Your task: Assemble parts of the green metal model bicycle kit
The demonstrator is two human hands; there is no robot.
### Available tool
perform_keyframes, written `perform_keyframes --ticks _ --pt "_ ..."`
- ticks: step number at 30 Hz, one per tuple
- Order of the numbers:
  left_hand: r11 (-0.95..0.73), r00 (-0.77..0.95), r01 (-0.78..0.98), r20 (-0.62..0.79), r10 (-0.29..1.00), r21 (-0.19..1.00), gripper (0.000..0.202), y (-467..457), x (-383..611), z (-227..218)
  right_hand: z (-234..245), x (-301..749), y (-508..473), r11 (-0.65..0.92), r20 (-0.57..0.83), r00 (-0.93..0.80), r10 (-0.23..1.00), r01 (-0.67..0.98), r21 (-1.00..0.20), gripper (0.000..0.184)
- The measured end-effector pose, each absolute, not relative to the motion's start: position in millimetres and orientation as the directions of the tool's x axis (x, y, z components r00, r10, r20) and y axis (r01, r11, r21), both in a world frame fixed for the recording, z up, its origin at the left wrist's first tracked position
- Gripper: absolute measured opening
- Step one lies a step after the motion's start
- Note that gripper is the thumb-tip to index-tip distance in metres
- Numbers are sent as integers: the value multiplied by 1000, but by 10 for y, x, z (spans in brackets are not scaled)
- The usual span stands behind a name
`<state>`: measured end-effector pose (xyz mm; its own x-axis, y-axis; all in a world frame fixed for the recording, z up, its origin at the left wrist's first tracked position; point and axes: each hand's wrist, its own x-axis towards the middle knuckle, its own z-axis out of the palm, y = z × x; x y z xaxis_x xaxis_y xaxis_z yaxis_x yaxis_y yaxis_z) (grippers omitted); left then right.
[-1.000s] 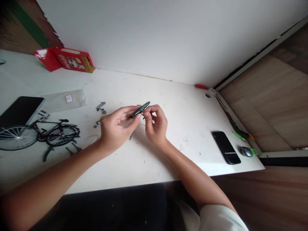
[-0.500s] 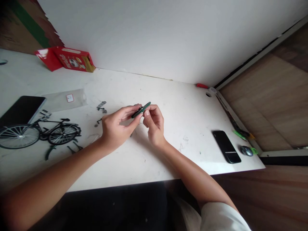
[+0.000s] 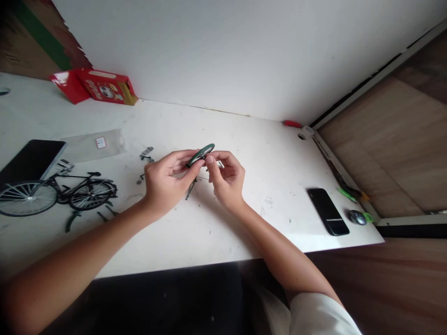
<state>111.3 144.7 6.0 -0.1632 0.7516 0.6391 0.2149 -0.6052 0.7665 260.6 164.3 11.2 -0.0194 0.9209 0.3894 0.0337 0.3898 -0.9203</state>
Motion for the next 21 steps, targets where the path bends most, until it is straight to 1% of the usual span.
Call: perform_keyframes --ticks 4,6,9,12,14,15,19,21 --pt "-489 -184 37 487 854 871 25 1457 1132 73 98 2617 1614 485 492 8 871 150 -861 17" --pt "-454 -199 -17 442 875 891 25 1476 1133 74 79 2654 1622 565 578 -18 816 239 -790 15" --pt "-431 -208 -55 412 887 901 23 1495 1126 80 81 2730 1677 711 729 -121 673 378 -593 21" --pt "-420 -195 -82 398 896 904 22 1481 1128 91 108 2817 1765 818 831 -226 508 428 -384 34" --pt "-413 -183 -93 392 902 906 22 1462 1136 95 122 2881 1821 847 856 -275 438 444 -291 40" --pt "-411 -179 -94 391 903 907 22 1453 1141 96 127 2914 1845 851 857 -299 419 460 -255 40" --pt "-401 -178 -85 382 907 912 22 1438 1152 95 153 3033 1897 833 810 -429 399 540 -124 33" --pt "-401 -175 -86 382 907 912 23 1437 1153 95 174 3065 1900 829 789 -486 376 557 -52 34"
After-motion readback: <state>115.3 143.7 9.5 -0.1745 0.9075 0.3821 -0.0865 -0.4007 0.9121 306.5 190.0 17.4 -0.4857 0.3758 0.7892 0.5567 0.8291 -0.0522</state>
